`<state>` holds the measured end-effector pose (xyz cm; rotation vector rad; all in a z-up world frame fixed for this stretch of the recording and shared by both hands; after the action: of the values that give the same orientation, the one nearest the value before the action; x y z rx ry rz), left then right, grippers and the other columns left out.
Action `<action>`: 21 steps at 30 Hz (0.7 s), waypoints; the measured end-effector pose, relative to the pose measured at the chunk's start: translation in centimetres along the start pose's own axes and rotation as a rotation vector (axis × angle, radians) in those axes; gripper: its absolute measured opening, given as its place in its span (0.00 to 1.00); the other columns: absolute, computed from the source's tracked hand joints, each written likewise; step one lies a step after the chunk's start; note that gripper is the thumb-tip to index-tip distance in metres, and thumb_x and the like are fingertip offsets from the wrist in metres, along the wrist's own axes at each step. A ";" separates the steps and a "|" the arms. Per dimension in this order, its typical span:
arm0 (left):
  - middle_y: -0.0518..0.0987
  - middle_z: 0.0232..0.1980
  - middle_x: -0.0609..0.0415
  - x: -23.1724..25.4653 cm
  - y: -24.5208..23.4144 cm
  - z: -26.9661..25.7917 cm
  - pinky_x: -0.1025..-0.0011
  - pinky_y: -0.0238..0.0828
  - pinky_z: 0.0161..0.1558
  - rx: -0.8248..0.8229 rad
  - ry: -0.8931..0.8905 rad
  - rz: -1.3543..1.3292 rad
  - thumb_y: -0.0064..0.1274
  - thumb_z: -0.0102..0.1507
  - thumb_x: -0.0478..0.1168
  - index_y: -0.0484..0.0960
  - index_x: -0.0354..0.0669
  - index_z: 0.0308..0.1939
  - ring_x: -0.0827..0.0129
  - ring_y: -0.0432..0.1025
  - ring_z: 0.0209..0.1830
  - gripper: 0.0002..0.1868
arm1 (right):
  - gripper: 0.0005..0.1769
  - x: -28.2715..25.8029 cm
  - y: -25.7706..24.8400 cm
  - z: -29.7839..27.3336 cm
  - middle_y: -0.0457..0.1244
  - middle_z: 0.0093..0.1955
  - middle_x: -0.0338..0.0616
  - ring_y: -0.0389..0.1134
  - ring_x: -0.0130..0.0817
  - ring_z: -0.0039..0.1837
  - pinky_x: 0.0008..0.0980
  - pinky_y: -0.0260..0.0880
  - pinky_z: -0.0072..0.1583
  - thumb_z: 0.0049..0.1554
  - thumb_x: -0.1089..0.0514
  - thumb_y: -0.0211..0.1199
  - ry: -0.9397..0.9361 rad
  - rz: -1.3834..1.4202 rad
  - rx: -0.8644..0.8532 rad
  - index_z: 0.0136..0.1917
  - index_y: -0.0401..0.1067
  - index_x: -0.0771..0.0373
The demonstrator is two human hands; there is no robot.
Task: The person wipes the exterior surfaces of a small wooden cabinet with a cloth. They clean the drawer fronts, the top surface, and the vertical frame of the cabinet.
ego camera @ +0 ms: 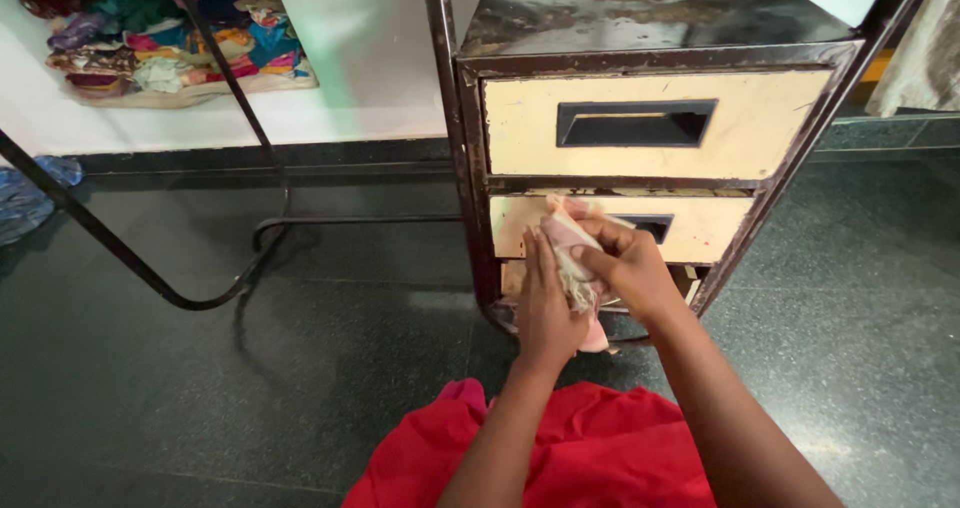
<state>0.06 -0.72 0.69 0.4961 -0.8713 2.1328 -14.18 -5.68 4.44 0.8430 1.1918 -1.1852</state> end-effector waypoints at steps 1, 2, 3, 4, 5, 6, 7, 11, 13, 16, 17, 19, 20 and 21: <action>0.55 0.78 0.36 -0.3 -0.2 -0.2 0.53 0.62 0.71 0.049 0.001 0.063 0.64 0.55 0.36 0.42 0.38 0.81 0.42 0.56 0.75 0.58 | 0.23 -0.2 0.5 0.0 0.70 0.49 0.46 0.66 0.27 0.42 0.25 0.66 0.41 0.61 0.65 0.64 -0.061 0.087 0.009 0.70 0.74 0.68; 0.65 0.73 0.37 -0.6 -0.5 -0.2 0.53 0.66 0.68 0.099 0.002 0.127 0.62 0.55 0.34 0.47 0.37 0.82 0.43 0.64 0.69 0.56 | 0.21 -0.6 0.8 0.0 0.70 0.50 0.46 0.68 0.26 0.45 0.24 0.68 0.44 0.61 0.67 0.64 -0.122 0.174 0.018 0.67 0.74 0.70; 0.75 0.69 0.38 -0.8 -0.9 -0.2 0.54 0.71 0.65 0.147 0.001 0.191 0.60 0.54 0.32 0.52 0.37 0.83 0.45 0.73 0.64 0.54 | 0.18 -1.2 1.1 -0.1 0.70 0.51 0.46 0.70 0.25 0.48 0.23 0.71 0.47 0.61 0.70 0.64 -0.181 0.262 0.026 0.65 0.73 0.72; 0.77 0.66 0.39 -1.0 -1.3 0.0 0.55 0.70 0.61 0.186 0.007 0.198 0.61 0.55 0.33 0.56 0.35 0.80 0.47 0.73 0.59 0.51 | 0.22 -1.9 1.2 -0.2 0.70 0.49 0.46 0.69 0.26 0.45 0.23 0.68 0.44 0.60 0.70 0.63 -0.195 0.232 0.071 0.67 0.71 0.69; 0.79 0.63 0.40 -1.2 -1.7 0.7 0.56 0.70 0.57 0.226 0.014 0.205 0.62 0.55 0.34 0.59 0.34 0.78 0.50 0.74 0.55 0.48 | 0.26 -2.9 1.1 -0.3 0.69 0.47 0.47 0.68 0.27 0.43 0.23 0.66 0.41 0.58 0.70 0.63 -0.209 0.202 0.117 0.70 0.69 0.66; 0.80 0.61 0.41 -1.3 -2.3 1.3 0.57 0.70 0.53 0.266 0.020 0.213 0.64 0.55 0.35 0.63 0.33 0.76 0.52 0.75 0.51 0.46 | 0.30 -4.1 1.1 -0.3 0.69 0.45 0.47 0.68 0.28 0.40 0.24 0.63 0.38 0.57 0.70 0.63 -0.223 0.172 0.162 0.72 0.67 0.63; 0.81 0.59 0.42 -1.2 -3.1 1.9 0.57 0.69 0.50 0.322 0.037 0.252 0.65 0.53 0.35 0.67 0.34 0.73 0.52 0.74 0.50 0.44 | 0.29 -5.4 1.4 0.1 0.69 0.48 0.46 0.69 0.27 0.44 0.24 0.66 0.41 0.58 0.70 0.62 -0.281 0.169 0.169 0.72 0.67 0.63; 0.82 0.53 0.47 -0.6 -6.3 3.2 0.55 0.67 0.46 0.543 0.131 0.403 0.67 0.51 0.35 0.78 0.40 0.61 0.54 0.74 0.47 0.33 | 0.26 -10.3 2.4 1.9 0.69 0.58 0.45 0.70 0.25 0.54 0.24 0.71 0.50 0.61 0.69 0.63 -0.486 0.116 0.194 0.73 0.66 0.64; 0.81 0.50 0.49 -0.6 -7.1 4.0 0.54 0.71 0.46 0.574 0.129 0.338 0.64 0.54 0.32 0.80 0.43 0.62 0.56 0.75 0.46 0.30 | 0.25 -12.5 3.0 3.2 0.69 0.60 0.47 0.71 0.30 0.56 0.27 0.72 0.53 0.62 0.68 0.65 -0.641 -0.064 0.258 0.71 0.67 0.64; 0.79 0.50 0.47 -0.5 -7.7 6.0 0.60 0.79 0.46 0.538 0.048 0.072 0.57 0.60 0.26 0.78 0.42 0.69 0.56 0.79 0.47 0.31 | 0.22 -15.3 4.2 5.6 0.68 0.61 0.49 0.71 0.42 0.58 0.36 0.73 0.58 0.62 0.67 0.68 -0.931 -0.480 0.411 0.69 0.71 0.64; 0.79 0.52 0.46 -0.2 -8.0 7.1 0.62 0.80 0.47 0.551 0.031 0.006 0.54 0.60 0.25 0.76 0.40 0.70 0.54 0.80 0.49 0.32 | 0.22 -15.9 4.7 6.4 0.66 0.62 0.50 0.70 0.47 0.60 0.40 0.72 0.60 0.62 0.68 0.68 -1.008 -0.577 0.450 0.69 0.72 0.63; 0.78 0.56 0.43 0.9 -8.7 9.0 0.63 0.79 0.52 0.621 0.048 -0.051 0.48 0.58 0.22 0.74 0.39 0.70 0.51 0.80 0.55 0.34 | 0.23 -16.1 5.7 7.3 0.64 0.61 0.49 0.66 0.52 0.61 0.45 0.68 0.61 0.58 0.68 0.68 -1.105 -0.776 0.492 0.67 0.74 0.62; 0.78 0.58 0.43 1.6 -9.2 9.8 0.61 0.78 0.58 0.678 0.082 -0.042 0.45 0.55 0.20 0.74 0.39 0.70 0.49 0.79 0.58 0.37 | 0.24 -16.0 6.2 7.8 0.63 0.60 0.49 0.64 0.53 0.60 0.47 0.66 0.60 0.54 0.67 0.68 -1.125 -0.877 0.497 0.65 0.75 0.61; 0.79 0.60 0.42 2.1 -9.6 10.4 0.59 0.76 0.63 0.735 0.114 -0.032 0.43 0.53 0.19 0.74 0.39 0.70 0.48 0.78 0.62 0.39 | 0.26 -15.8 6.5 8.2 0.63 0.58 0.48 0.63 0.54 0.58 0.49 0.63 0.58 0.50 0.67 0.68 -1.144 -0.980 0.500 0.63 0.76 0.60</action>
<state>6.82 -2.59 13.20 0.7292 0.0171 2.3840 -5.28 -8.41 20.95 -0.2573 0.2594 -2.3525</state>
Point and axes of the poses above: each hand's wrist, its own z-axis towards the middle knuckle, its own y-axis out of the palm, x = y × z, the point moved 1 cm from there along z, towards the middle knuckle
